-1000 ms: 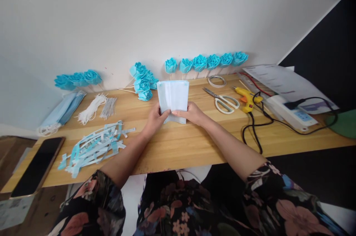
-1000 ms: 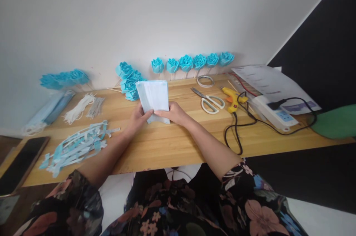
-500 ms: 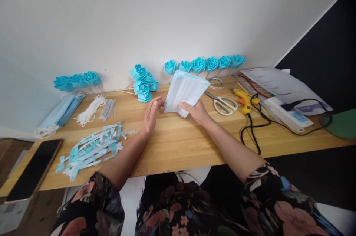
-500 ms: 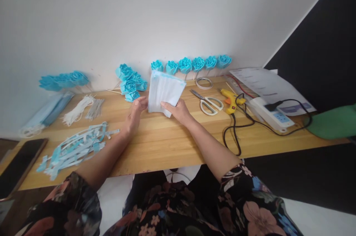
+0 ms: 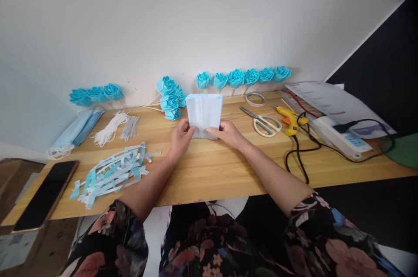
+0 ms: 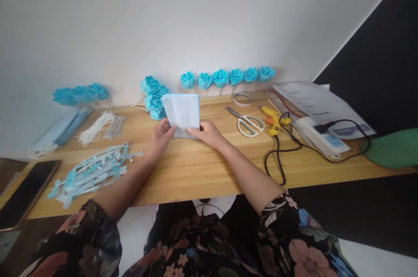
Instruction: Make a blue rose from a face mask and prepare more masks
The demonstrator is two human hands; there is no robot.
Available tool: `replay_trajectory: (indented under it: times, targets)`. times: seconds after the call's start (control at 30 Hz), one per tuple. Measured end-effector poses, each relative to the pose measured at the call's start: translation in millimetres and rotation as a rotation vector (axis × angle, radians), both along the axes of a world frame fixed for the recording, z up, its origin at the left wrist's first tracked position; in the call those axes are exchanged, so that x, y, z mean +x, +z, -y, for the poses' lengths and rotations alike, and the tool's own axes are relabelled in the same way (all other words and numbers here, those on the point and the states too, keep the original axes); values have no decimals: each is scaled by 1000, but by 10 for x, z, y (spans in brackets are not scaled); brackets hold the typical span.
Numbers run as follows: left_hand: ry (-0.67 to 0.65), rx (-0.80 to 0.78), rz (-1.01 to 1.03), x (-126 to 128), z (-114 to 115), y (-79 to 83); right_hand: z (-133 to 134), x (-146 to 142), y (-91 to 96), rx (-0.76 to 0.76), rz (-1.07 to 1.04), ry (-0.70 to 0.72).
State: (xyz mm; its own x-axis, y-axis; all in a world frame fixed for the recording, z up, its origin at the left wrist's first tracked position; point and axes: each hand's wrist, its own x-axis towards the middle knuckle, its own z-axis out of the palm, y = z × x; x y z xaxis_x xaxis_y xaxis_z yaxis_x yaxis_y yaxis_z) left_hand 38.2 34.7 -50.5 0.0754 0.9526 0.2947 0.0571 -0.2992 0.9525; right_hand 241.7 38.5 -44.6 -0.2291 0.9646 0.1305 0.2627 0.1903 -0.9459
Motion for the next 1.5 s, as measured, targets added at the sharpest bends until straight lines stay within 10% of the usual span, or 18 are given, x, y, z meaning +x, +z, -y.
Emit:
replay_trajectory:
  times: [0.27,1.5]
  targets:
    - [117,69,-257,4,69,49,-1,-28,20,-43,-277,5]
    - [-29,23,37,-15,61,64,-19,0,-48,11,-152,-20]
